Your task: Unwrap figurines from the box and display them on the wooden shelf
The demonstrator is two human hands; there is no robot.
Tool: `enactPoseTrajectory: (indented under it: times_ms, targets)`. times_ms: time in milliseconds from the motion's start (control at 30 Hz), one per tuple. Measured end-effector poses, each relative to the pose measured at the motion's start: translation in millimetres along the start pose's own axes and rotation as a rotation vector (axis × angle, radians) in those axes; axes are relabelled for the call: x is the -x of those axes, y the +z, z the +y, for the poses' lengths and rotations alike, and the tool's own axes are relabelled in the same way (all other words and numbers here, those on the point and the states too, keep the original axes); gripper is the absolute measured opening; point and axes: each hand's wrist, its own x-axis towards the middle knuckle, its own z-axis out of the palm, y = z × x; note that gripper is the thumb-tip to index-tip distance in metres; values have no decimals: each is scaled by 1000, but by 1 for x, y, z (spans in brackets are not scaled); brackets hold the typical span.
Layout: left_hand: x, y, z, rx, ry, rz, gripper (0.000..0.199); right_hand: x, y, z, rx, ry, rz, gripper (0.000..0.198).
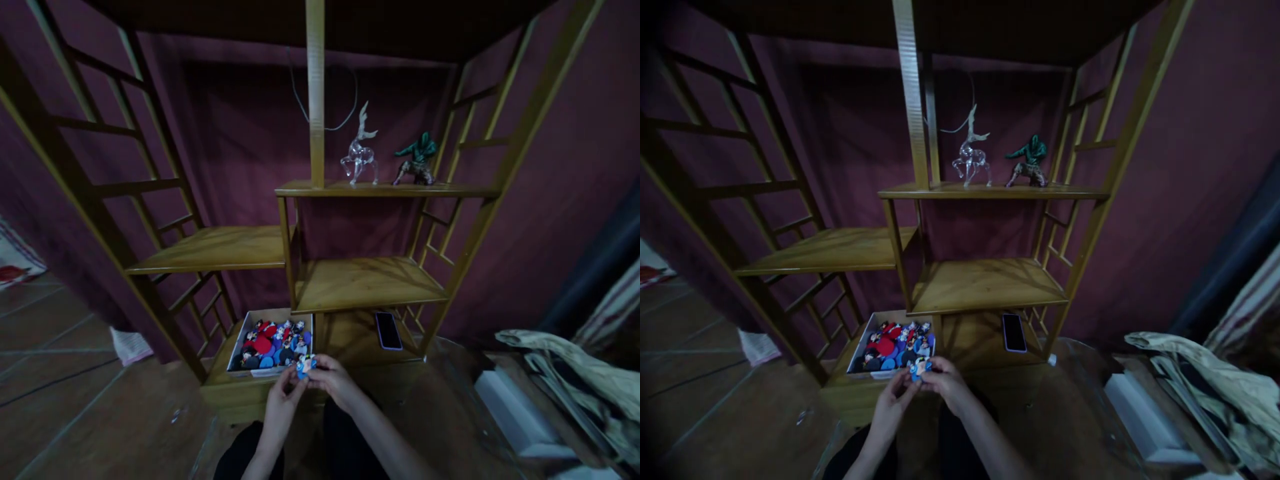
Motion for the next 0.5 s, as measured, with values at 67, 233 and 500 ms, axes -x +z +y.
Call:
enactPoseTrajectory:
  times_ms: [67,233,500]
  targets:
    - [0,15,16,3,-11,-41,45,14,-7,-20,20,-22,5,42]
    - [-9,69,64,0,57,-239,47,52,-26,-85,134,-208,57,39]
    - [-38,165,148,-56,339,-309,35,89,-67,-183,284,-491,207,35]
